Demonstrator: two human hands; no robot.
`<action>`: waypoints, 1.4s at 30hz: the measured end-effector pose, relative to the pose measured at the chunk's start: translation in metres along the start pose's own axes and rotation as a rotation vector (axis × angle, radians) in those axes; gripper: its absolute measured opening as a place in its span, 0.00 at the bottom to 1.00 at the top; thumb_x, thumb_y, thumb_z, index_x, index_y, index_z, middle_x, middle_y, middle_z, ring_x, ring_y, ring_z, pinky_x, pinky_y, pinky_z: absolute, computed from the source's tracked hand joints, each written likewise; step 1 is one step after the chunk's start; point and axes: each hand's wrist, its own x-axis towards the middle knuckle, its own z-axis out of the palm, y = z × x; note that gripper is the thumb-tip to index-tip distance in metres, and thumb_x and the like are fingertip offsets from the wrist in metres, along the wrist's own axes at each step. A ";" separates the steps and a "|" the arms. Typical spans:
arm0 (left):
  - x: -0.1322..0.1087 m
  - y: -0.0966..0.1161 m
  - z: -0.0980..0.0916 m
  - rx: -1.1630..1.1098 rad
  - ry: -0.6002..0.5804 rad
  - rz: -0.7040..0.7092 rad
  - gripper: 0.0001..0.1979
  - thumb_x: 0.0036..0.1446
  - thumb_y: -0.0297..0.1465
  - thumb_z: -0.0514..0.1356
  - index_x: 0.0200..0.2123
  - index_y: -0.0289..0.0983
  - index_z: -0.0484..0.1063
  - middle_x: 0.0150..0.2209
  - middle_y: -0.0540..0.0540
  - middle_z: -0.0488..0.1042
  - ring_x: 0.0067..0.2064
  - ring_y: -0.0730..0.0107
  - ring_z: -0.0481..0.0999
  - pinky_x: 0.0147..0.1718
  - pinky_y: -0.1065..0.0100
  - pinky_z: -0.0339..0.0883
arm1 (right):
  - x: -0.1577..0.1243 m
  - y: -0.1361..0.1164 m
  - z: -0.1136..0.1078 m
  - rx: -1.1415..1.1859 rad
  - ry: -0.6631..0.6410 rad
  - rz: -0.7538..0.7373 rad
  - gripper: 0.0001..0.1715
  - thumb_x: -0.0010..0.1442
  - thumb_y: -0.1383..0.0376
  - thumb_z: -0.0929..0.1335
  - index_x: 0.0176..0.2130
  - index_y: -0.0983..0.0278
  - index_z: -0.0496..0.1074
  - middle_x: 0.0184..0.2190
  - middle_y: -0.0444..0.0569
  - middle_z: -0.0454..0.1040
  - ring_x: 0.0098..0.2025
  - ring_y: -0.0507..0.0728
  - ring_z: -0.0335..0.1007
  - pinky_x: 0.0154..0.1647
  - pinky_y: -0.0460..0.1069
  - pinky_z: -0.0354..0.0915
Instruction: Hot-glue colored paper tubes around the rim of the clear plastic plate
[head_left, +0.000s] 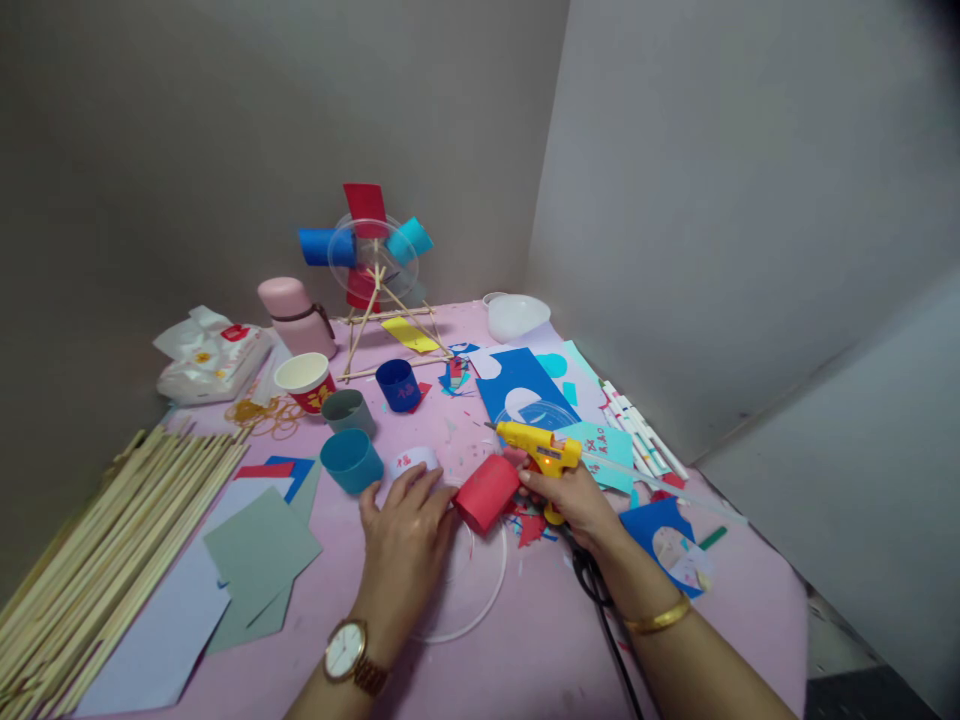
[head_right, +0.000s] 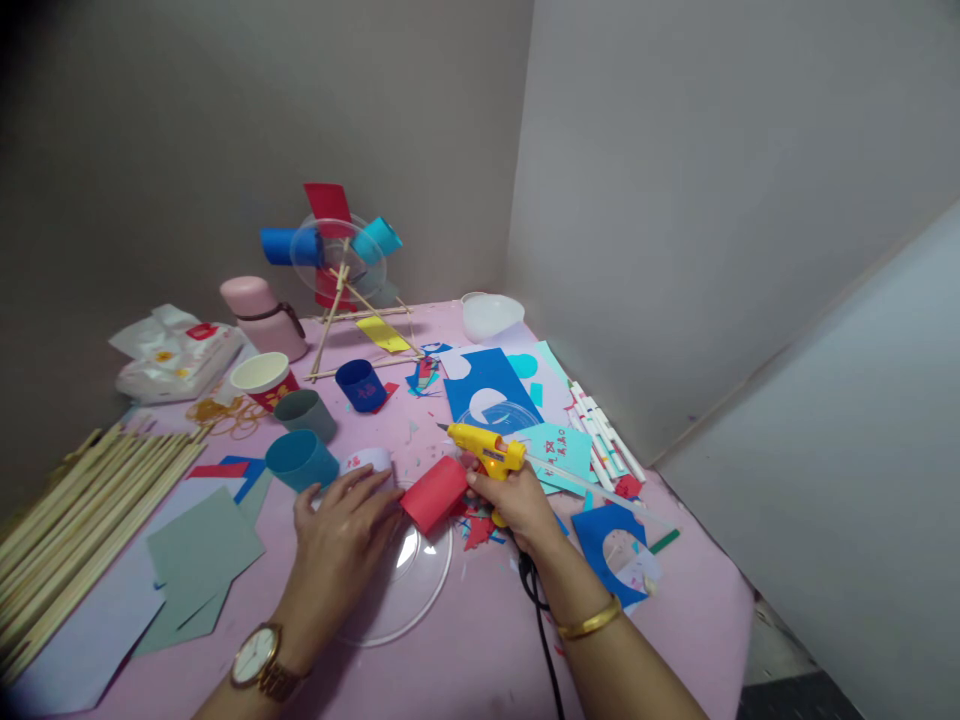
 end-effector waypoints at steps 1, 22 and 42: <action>0.000 0.001 0.000 0.003 -0.001 0.002 0.09 0.59 0.28 0.56 0.41 0.42 0.75 0.49 0.42 0.77 0.53 0.46 0.71 0.48 0.41 0.53 | 0.000 0.000 0.000 0.000 0.000 -0.001 0.15 0.38 0.63 0.77 0.27 0.65 0.73 0.18 0.41 0.72 0.20 0.50 0.65 0.23 0.46 0.62; -0.032 -0.003 -0.006 0.055 0.177 -0.041 0.19 0.60 0.34 0.55 0.54 0.36 0.64 0.57 0.31 0.66 0.57 0.45 0.64 0.51 0.44 0.52 | -0.002 -0.009 -0.002 -0.008 0.017 0.006 0.17 0.37 0.61 0.77 0.28 0.64 0.73 0.19 0.41 0.73 0.22 0.51 0.67 0.24 0.46 0.64; -0.029 -0.063 -0.040 0.064 0.230 -0.294 0.19 0.62 0.36 0.51 0.53 0.35 0.66 0.55 0.34 0.66 0.57 0.50 0.64 0.51 0.51 0.62 | -0.087 -0.009 -0.044 -0.033 0.197 -0.069 0.19 0.38 0.57 0.79 0.30 0.62 0.76 0.27 0.45 0.77 0.24 0.53 0.70 0.25 0.47 0.65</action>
